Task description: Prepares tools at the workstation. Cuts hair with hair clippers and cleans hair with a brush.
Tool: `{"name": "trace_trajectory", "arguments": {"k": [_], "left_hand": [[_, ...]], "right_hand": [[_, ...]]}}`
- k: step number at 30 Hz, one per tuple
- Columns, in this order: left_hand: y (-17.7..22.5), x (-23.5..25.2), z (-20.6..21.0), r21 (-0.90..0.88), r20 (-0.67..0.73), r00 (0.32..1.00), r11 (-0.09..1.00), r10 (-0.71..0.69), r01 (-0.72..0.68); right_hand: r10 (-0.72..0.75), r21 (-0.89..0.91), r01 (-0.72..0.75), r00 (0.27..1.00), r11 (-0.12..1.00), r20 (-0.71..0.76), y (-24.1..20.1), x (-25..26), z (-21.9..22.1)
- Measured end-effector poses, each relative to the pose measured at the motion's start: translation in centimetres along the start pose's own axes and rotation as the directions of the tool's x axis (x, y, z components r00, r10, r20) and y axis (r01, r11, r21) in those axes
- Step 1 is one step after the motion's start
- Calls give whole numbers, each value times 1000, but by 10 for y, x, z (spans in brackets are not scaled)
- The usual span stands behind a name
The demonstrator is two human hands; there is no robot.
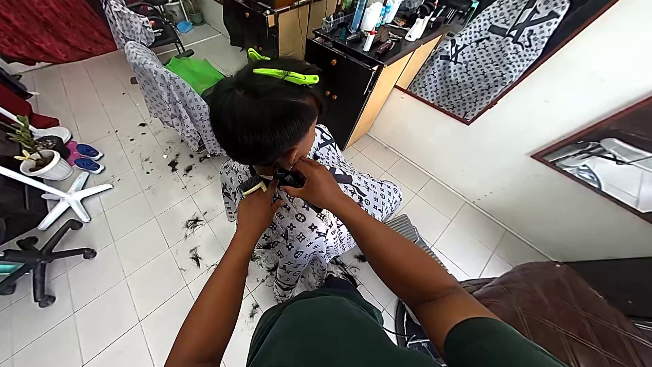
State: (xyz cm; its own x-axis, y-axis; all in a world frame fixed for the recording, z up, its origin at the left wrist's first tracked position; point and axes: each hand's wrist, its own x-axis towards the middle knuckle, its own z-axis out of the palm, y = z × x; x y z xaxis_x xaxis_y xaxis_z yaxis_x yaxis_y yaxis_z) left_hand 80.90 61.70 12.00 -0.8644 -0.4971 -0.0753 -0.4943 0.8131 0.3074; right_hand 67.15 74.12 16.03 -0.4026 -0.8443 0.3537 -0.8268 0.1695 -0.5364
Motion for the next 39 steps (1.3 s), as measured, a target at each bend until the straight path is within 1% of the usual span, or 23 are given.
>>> {"name": "trace_trajectory", "arguments": {"k": [5,13,20,39], "left_hand": [[0,0,1,5,-11,1000,1000,3,-3],[-1,1,3,12,-22,1000,1000,9,-9],[-3,2,4,8,-24,1000,1000,16,-16],[-5,0,4,-13,-36,999,1000,15,-16]], "right_hand": [[-27,-13,27,999,1000,-40,2,1,2],[-45,-24,44,998,999,-49,1,1,3],[-12,-22,11,999,1000,-35,-1,0,3],[-33,-13,32,996,999,-87,-3,-2,6]]}}
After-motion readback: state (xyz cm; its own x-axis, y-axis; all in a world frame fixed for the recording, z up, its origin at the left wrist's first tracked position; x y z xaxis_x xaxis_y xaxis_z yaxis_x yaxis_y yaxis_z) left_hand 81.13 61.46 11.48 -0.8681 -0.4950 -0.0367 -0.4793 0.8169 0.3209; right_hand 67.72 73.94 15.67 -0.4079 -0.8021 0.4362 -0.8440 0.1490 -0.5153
